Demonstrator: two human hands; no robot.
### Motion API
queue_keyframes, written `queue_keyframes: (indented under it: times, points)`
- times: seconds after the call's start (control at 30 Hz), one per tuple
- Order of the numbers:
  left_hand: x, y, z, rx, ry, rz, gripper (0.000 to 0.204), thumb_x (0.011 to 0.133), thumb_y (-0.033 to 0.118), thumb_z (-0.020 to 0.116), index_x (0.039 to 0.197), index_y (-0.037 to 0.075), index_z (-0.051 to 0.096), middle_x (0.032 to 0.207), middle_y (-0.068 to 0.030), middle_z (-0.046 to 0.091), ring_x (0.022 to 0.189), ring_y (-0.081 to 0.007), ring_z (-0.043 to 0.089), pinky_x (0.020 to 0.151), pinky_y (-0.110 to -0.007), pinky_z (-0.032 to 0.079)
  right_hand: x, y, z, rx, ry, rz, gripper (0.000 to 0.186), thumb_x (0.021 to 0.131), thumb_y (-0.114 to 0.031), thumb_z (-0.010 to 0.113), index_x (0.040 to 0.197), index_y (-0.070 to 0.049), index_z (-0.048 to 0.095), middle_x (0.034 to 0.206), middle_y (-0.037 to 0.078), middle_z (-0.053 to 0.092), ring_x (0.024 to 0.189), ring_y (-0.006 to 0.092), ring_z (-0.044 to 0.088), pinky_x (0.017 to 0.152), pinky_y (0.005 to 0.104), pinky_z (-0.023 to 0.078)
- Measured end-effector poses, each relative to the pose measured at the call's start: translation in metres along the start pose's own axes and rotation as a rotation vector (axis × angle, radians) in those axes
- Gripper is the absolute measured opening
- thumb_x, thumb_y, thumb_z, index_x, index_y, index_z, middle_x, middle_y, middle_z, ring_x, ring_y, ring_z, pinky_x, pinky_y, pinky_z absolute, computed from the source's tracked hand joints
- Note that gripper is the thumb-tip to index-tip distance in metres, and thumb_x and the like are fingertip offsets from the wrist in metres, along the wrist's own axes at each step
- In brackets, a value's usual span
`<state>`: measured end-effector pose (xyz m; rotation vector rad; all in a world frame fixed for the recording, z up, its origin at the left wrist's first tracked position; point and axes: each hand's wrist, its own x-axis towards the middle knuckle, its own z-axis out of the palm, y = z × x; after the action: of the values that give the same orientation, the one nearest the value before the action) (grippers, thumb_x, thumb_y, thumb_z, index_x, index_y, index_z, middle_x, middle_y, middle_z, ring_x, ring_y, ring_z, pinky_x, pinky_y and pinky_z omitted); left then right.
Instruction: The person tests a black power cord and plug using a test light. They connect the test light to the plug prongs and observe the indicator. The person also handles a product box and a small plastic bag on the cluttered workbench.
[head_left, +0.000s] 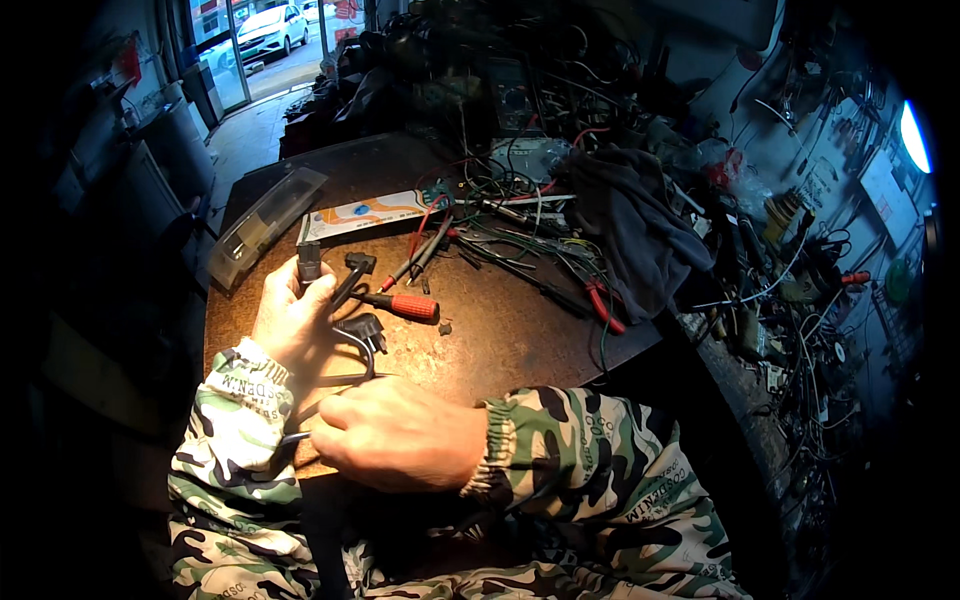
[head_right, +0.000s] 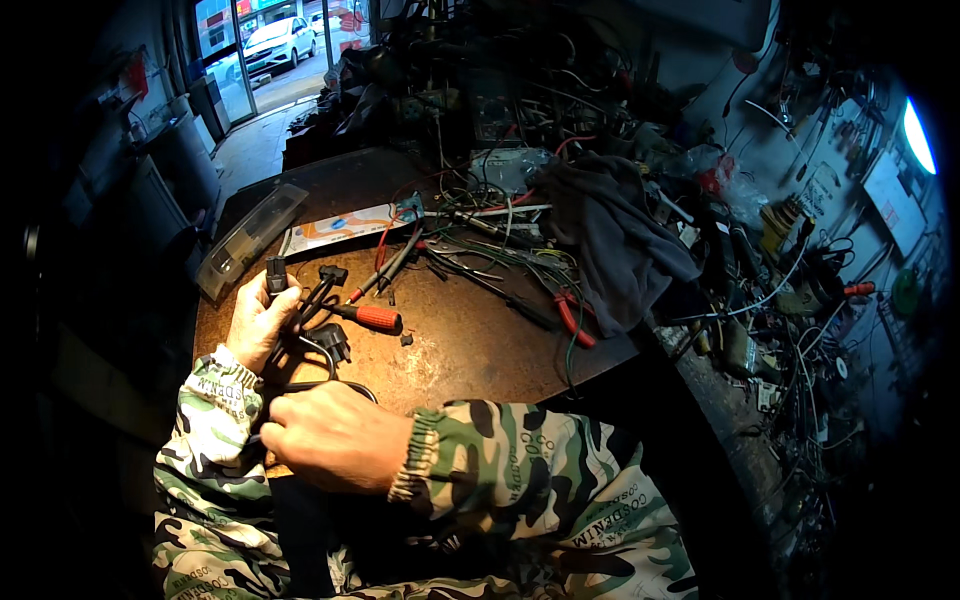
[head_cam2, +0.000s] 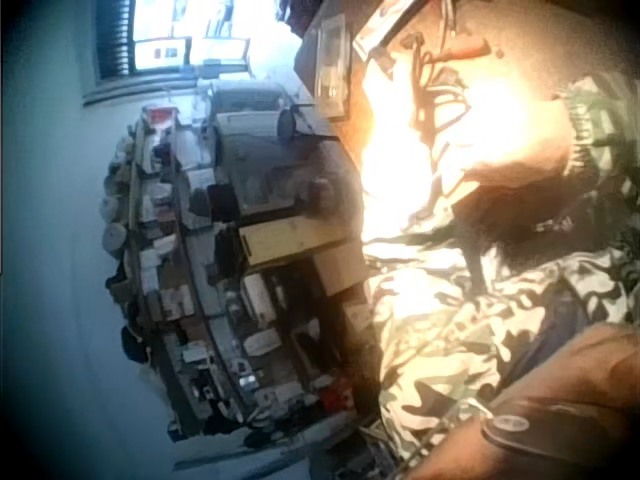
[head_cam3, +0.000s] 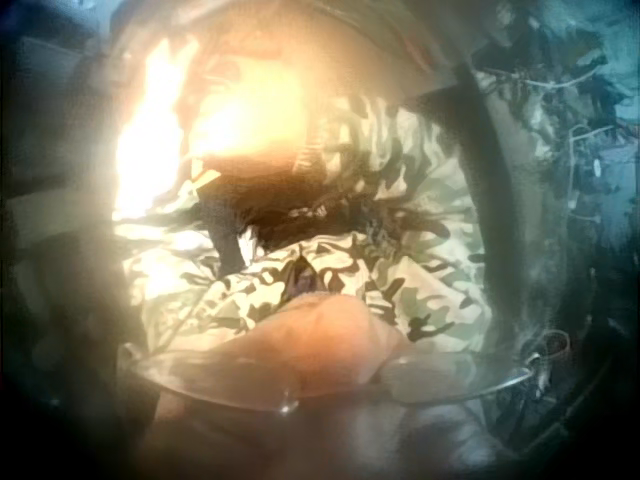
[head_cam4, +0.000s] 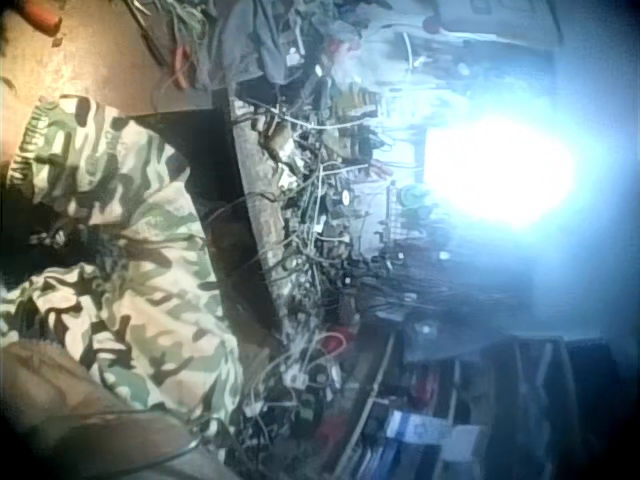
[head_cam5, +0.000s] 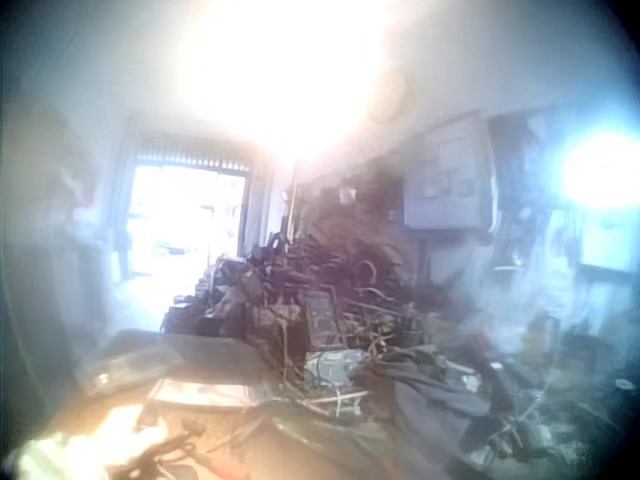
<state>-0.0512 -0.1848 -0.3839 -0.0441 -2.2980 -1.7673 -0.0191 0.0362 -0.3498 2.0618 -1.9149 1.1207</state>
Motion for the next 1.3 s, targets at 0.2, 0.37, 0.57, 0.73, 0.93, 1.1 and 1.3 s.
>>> queue_keyframes:
  times: [0.2, 0.37, 0.57, 0.73, 0.93, 1.1, 1.3]
  points:
    - [-0.006, 0.001, -0.003, 0.166, 0.021, 0.033, 0.012, 0.091, 0.013, 0.067, 0.093, 0.003, 0.060, 0.073, 0.0038, 0.055, 0.066, -0.0054, 0.047, 0.060, -0.025, 0.040, -0.079, -0.019, -0.006, 0.008, 0.003, 0.308, 0.016, 0.086, -0.013, 0.068, 0.087, -0.003, 0.056, 0.077, 0.011, 0.053, 0.065, 0.0288, 0.060, 0.055, 0.0404, 0.049]
    - [-0.007, -0.001, -0.004, 0.205, 0.012, 0.082, 0.014, 0.092, 0.015, 0.067, 0.093, 0.003, 0.060, 0.073, 0.0042, 0.054, 0.066, -0.0055, 0.047, 0.060, -0.024, 0.040, -0.142, -0.039, -0.020, 0.086, 0.119, 0.644, 0.015, 0.087, -0.013, 0.070, 0.092, 0.000, 0.065, 0.083, 0.014, 0.064, 0.070, 0.0295, 0.065, 0.062, 0.0368, 0.053]
    - [-0.010, 0.010, -0.009, 0.265, 0.031, 0.068, 0.015, 0.092, 0.016, 0.067, 0.094, 0.003, 0.060, 0.074, 0.0037, 0.055, 0.066, -0.0056, 0.048, 0.060, -0.024, 0.040, -0.167, -0.016, -0.073, -0.319, 0.363, 0.793, 0.013, 0.083, -0.010, 0.072, 0.088, 0.001, 0.069, 0.079, 0.016, 0.067, 0.071, 0.0287, 0.068, 0.062, 0.0356, 0.054]
    - [0.000, -0.009, 0.004, 0.169, -0.018, 0.059, 0.014, 0.091, 0.015, 0.067, 0.093, 0.002, 0.061, 0.076, 0.0030, 0.056, 0.069, -0.0065, 0.050, 0.063, -0.025, 0.042, -0.186, -0.011, -0.131, -0.508, 0.429, 1.138, 0.017, 0.083, -0.012, 0.071, 0.086, 0.004, 0.068, 0.078, 0.021, 0.068, 0.069, 0.0277, 0.068, 0.059, 0.0369, 0.051]
    - [-0.001, -0.013, -0.001, 0.151, -0.017, 0.069, 0.016, 0.093, 0.020, 0.068, 0.095, 0.006, 0.060, 0.074, 0.0056, 0.053, 0.061, -0.0039, 0.047, 0.054, -0.022, 0.038, -0.240, -0.017, -0.096, -0.477, 0.098, 1.269, 0.037, 0.074, -0.017, 0.079, 0.101, 0.005, 0.066, 0.091, 0.023, 0.068, 0.082, 0.0354, 0.069, 0.071, 0.0414, 0.054]
    - [0.002, -0.018, 0.006, 0.199, -0.005, 0.083, 0.017, 0.093, 0.020, 0.068, 0.096, 0.006, 0.060, 0.075, 0.0052, 0.054, 0.062, -0.0040, 0.048, 0.054, -0.022, 0.039, -0.260, -0.012, -0.041, -0.372, 0.326, 1.351, 0.051, 0.072, -0.024, 0.084, 0.108, 0.006, 0.064, 0.083, 0.019, 0.066, 0.072, 0.0295, 0.065, 0.064, 0.0367, 0.051]
    - [-0.008, -0.006, -0.002, 0.124, -0.012, 0.033, 0.016, 0.093, 0.018, 0.068, 0.098, 0.004, 0.060, 0.075, 0.0045, 0.055, 0.063, -0.0041, 0.050, 0.055, -0.022, 0.041, -0.263, 0.006, -0.030, -0.349, 0.511, 1.113, 0.034, 0.082, -0.021, 0.078, 0.105, 0.002, 0.066, 0.074, 0.007, 0.063, 0.060, 0.0140, 0.059, 0.055, 0.0293, 0.046]
